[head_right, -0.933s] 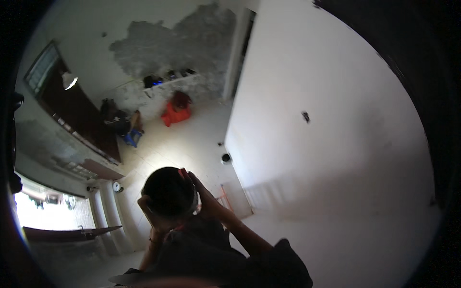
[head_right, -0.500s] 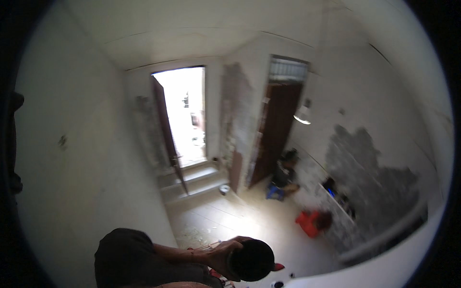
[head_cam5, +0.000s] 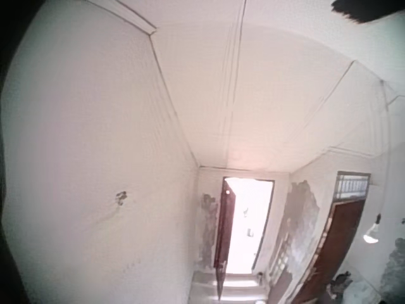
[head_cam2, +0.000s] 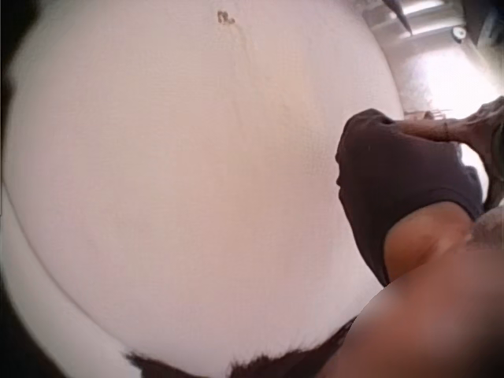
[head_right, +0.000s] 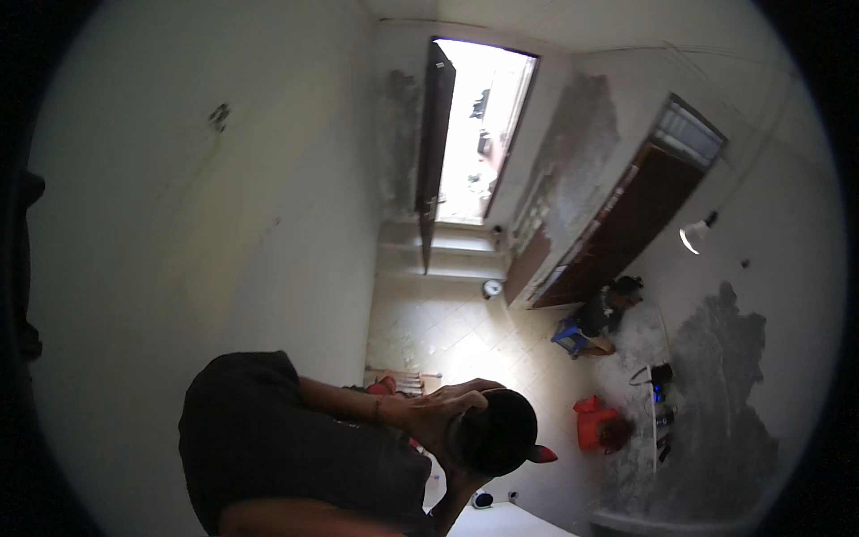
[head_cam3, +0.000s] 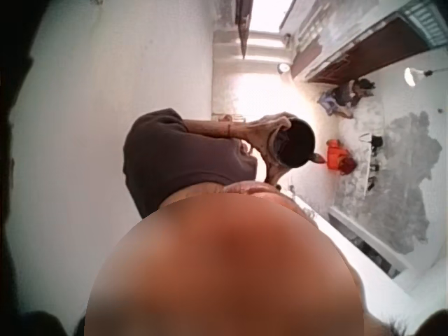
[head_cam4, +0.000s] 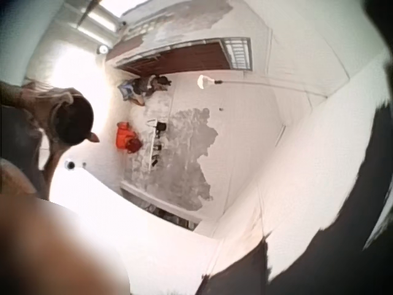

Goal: The person paints a white ceiling with black paint using a brush and a small container. They repeatedly dip the brush into the container and apply paint in broad strokes across the ceiling surface.

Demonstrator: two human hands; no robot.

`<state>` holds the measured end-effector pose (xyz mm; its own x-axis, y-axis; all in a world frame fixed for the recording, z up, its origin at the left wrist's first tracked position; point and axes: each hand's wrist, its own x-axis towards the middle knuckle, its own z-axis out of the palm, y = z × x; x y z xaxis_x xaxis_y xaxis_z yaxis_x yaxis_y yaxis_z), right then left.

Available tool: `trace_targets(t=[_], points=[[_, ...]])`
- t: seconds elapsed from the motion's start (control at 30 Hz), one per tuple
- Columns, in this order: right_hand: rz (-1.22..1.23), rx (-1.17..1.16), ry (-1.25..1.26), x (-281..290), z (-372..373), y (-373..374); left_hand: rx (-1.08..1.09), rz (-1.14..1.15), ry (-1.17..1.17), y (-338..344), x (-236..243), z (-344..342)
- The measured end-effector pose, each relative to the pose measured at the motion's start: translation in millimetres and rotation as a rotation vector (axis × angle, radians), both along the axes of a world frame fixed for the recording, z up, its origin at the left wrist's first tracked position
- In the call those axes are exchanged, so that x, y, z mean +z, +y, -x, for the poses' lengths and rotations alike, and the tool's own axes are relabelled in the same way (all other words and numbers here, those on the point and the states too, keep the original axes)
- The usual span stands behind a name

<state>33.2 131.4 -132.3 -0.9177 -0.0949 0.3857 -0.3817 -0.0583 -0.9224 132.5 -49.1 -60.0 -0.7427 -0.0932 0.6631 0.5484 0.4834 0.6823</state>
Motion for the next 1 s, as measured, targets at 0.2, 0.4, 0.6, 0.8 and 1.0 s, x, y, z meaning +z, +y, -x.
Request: trace_targets(t=[0.2, 0.4, 0.6, 0.8, 1.0], points=[[0.008, 0.133, -0.054, -5, -5, -20, 0.042, 0.067, -0.041, -22, 5, -14], [0.011, 0.197, -0.085, -9, -7, -46, 0.800, 0.450, -0.217, -144, 40, -74], [0.009, 0.225, -0.086, -10, -1, -69, 1.751, 0.984, -0.664, -263, 97, -204], [0.045, 0.275, -0.075, -13, 21, -97, 2.229, 1.244, -0.715, -346, 154, -253], [0.008, 0.270, -0.120, -5, 28, -126, 2.269, 1.313, -0.978, -420, 140, -271]])
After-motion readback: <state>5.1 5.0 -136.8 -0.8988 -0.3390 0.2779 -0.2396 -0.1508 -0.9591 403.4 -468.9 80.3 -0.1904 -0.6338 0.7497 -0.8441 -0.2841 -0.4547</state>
